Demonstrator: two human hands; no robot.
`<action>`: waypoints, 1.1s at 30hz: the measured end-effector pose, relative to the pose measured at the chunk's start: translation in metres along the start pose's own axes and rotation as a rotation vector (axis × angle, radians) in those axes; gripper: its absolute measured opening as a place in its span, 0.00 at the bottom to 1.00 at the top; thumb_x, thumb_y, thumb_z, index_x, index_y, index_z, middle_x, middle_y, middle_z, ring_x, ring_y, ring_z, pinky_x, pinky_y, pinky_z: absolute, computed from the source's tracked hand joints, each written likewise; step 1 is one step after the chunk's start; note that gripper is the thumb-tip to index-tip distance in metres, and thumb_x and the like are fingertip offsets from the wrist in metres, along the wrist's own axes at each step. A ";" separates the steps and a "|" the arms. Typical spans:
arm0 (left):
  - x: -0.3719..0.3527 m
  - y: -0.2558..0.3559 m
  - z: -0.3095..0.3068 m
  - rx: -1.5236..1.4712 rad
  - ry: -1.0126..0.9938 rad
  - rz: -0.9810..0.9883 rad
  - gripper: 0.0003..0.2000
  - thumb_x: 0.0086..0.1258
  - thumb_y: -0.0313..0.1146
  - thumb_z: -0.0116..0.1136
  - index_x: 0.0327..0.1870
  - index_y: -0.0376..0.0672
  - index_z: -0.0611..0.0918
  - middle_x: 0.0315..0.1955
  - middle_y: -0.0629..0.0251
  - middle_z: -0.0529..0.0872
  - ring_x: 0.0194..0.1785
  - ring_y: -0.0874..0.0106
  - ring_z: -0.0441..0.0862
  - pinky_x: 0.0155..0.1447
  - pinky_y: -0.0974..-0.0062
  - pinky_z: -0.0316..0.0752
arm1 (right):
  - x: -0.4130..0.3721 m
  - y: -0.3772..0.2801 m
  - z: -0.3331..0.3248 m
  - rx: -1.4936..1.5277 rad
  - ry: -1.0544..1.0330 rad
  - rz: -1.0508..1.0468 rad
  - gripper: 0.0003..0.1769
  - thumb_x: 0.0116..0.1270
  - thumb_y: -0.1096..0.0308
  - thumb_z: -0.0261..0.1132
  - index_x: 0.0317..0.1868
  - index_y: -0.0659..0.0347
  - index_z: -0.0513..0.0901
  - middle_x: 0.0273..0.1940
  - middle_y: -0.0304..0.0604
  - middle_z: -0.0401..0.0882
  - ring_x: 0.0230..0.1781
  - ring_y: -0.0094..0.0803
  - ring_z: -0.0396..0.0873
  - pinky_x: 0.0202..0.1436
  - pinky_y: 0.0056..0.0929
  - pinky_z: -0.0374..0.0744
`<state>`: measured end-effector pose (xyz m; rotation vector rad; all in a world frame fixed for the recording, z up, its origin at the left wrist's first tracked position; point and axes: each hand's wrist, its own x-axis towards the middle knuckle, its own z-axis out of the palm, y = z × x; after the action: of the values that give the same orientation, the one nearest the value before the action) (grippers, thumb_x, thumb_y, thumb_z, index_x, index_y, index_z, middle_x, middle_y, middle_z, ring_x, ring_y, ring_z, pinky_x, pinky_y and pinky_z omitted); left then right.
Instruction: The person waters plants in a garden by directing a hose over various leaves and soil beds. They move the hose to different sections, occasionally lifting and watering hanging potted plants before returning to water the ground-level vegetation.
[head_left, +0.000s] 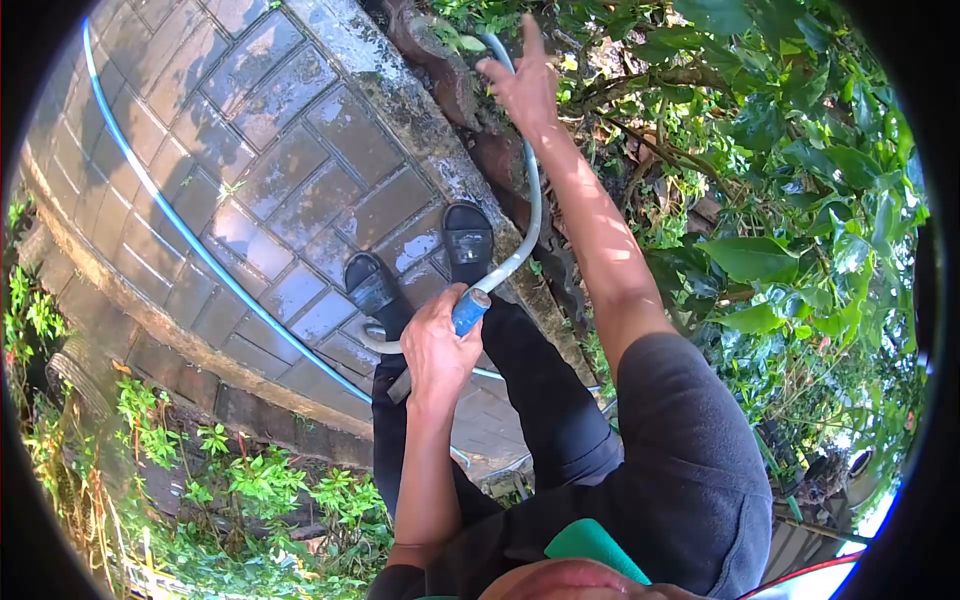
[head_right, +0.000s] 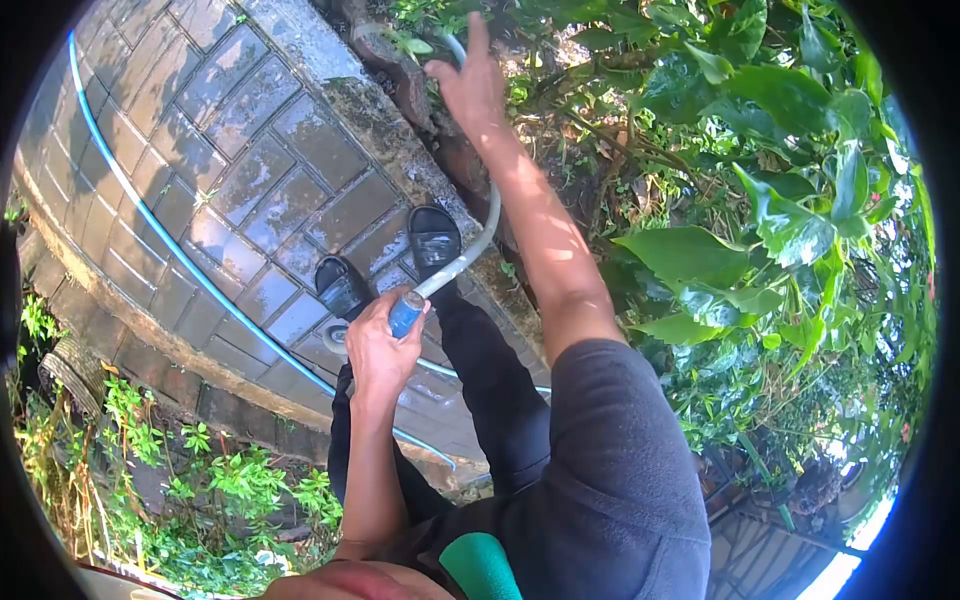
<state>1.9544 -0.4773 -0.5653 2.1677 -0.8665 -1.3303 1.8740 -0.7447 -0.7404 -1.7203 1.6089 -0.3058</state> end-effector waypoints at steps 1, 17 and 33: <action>0.002 0.002 0.000 -0.003 0.000 0.004 0.14 0.53 0.29 0.67 0.43 0.42 0.83 0.31 0.55 0.84 0.36 0.54 0.83 0.42 0.61 0.77 | 0.017 0.001 -0.007 0.038 0.148 0.021 0.40 0.61 0.65 0.67 0.71 0.62 0.59 0.39 0.58 0.82 0.27 0.34 0.82 0.27 0.30 0.81; -0.080 0.000 -0.086 -0.410 0.106 -0.099 0.12 0.59 0.28 0.70 0.42 0.36 0.84 0.32 0.64 0.87 0.36 0.75 0.82 0.43 0.75 0.76 | -0.050 0.014 -0.067 -1.050 -0.395 -0.172 0.41 0.62 0.65 0.59 0.74 0.64 0.52 0.45 0.63 0.82 0.37 0.46 0.85 0.43 0.38 0.83; -0.333 0.046 -0.301 -0.255 0.163 -0.488 0.15 0.65 0.39 0.67 0.44 0.37 0.85 0.13 0.73 0.77 0.16 0.86 0.64 0.21 0.84 0.55 | -0.196 -0.069 -0.210 -0.507 -0.337 0.327 0.12 0.63 0.76 0.53 0.26 0.60 0.83 0.17 0.37 0.80 0.13 0.27 0.78 0.14 0.27 0.74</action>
<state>2.1004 -0.2572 -0.1987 2.3178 -0.0918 -1.3610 1.7574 -0.6403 -0.4893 -1.7033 1.7630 0.5676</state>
